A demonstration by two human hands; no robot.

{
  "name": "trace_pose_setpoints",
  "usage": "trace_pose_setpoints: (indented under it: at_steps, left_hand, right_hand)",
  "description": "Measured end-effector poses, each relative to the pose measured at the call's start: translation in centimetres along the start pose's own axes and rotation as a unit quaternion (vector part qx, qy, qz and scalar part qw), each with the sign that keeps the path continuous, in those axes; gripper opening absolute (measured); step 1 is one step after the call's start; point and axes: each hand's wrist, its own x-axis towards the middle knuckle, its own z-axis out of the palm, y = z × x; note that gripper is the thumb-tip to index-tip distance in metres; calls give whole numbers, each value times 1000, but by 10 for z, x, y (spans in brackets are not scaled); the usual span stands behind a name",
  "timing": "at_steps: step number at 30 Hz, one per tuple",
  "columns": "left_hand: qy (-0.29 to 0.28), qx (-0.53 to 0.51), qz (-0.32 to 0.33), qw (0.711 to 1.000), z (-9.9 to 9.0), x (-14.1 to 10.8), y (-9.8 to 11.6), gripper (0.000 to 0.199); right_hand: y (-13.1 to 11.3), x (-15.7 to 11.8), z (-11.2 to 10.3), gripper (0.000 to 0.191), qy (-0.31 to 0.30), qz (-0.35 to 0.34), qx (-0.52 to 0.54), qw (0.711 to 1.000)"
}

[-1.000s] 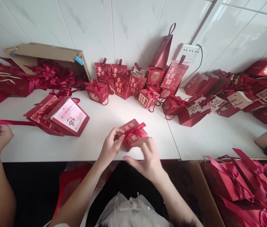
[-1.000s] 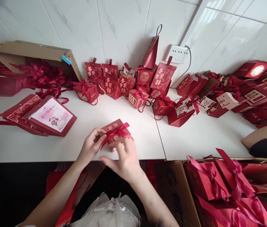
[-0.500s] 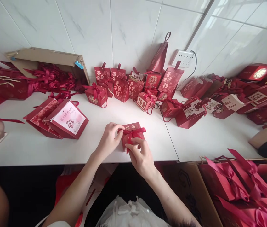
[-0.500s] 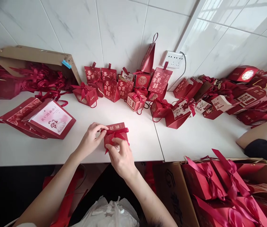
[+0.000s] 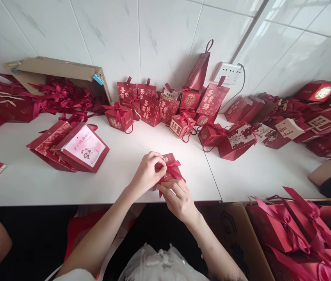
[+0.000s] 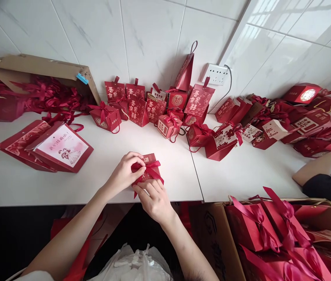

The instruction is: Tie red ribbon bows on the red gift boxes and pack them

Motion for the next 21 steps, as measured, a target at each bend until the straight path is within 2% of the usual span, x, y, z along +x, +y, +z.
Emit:
trace_pose_setpoints:
  at_steps: [5, 7, 8, 10, 11, 12, 14, 16, 17, 19, 21]
  left_hand:
    - [9, 5, -6, 1000, 3, -1, 1, 7]
    - [10, 7, -3, 1000, 2, -1, 1, 7]
    - [9, 6, 0, 1000, 2, -1, 1, 7]
    - [1, 3, 3, 1000, 1, -1, 1, 6]
    - [-4, 1, 4, 1000, 0, -1, 1, 6]
    - [-7, -1, 6, 1000, 0, -1, 1, 5]
    - [-6, 0, 11, 1000, 0, -2, 1, 4]
    - [-2, 4, 13, 1000, 1, -2, 1, 3]
    - [-2, 6, 11, 1000, 1, -2, 1, 3]
    - [-4, 7, 7, 1000, 1, -2, 1, 5]
    - [-5, 7, 6, 1000, 1, -1, 2, 6]
  right_hand:
    - [-1, -2, -4, 33, -8, -29, 40, 999]
    - [0, -4, -9, 29, -5, -21, 74, 997]
    - [2, -5, -12, 24, 11, 7, 90, 996]
    - [8, -5, -20, 17, 68, 135, 98, 984]
    - [12, -4, -23, 18, 80, 225, 98, 966]
    - [17, -3, -27, 24, 67, 316, 107, 940]
    - [25, 1, -31, 37, -23, 454, 169, 875]
    - [31, 3, -32, 44, -112, 505, 264, 814]
    - [33, 3, -32, 45, -127, 514, 298, 794]
    - [35, 2, -32, 45, -122, 519, 332, 778]
    - [37, 0, -33, 45, -112, 523, 336, 775]
